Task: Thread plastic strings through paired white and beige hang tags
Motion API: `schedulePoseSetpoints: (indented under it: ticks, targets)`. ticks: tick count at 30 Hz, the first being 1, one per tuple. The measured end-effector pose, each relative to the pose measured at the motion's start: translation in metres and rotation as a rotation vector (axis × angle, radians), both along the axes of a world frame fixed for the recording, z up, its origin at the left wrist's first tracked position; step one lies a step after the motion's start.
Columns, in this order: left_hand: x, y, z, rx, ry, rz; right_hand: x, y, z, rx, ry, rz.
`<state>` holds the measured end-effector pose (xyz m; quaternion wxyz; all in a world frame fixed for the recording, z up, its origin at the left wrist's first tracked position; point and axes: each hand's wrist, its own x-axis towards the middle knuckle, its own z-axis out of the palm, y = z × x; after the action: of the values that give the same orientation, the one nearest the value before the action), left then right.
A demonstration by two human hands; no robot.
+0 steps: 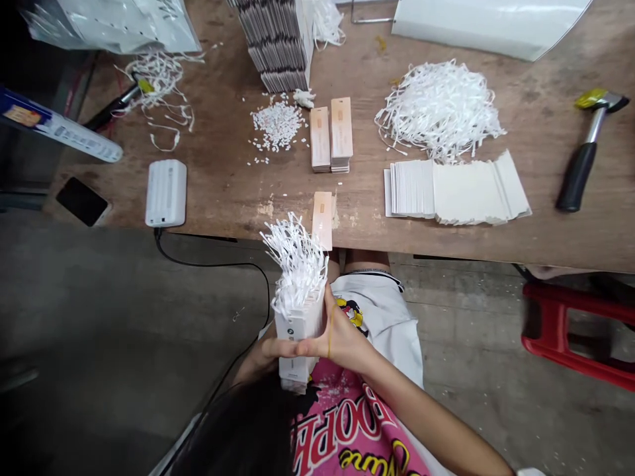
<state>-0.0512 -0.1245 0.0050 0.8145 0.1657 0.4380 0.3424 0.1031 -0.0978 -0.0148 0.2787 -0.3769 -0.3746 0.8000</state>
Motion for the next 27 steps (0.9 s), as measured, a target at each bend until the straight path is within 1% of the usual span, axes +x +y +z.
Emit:
schedulePoseSetpoints:
  ticks: [3,5,8,10,13,17,19,21,24,27]
  targets:
    - [0.004,0.0,-0.004,-0.036,-0.001,-0.037,0.006,-0.007,-0.01,-0.029,-0.01,-0.035]
    - [0.008,0.001,-0.01,-0.038,0.008,-0.074,0.009,-0.011,-0.017,-0.051,-0.024,-0.075]
    - [0.015,0.002,-0.021,-0.01,0.06,-0.064,0.015,-0.016,-0.022,-0.098,-0.065,-0.107]
    - [0.02,0.003,-0.025,0.012,0.074,-0.048,0.017,-0.016,-0.023,-0.109,-0.09,-0.114]
    - [0.025,0.003,-0.025,0.028,0.072,-0.038,0.018,-0.015,-0.021,-0.118,-0.125,-0.144]
    - [0.026,0.003,-0.026,0.056,0.105,-0.052,0.018,-0.012,-0.019,-0.113,-0.151,-0.157]
    - [0.025,0.003,-0.029,0.075,0.124,-0.059,0.017,-0.012,-0.019,-0.104,-0.145,-0.143]
    - [0.025,0.003,-0.034,0.055,0.128,-0.071,0.016,-0.011,-0.019,-0.12,-0.157,-0.146]
    - [0.027,0.002,-0.041,0.003,0.116,-0.078,0.011,-0.011,-0.019,-0.183,-0.162,-0.218]
    - [0.028,0.003,-0.043,0.0,0.124,-0.052,0.006,-0.009,-0.019,-0.225,-0.121,-0.275]
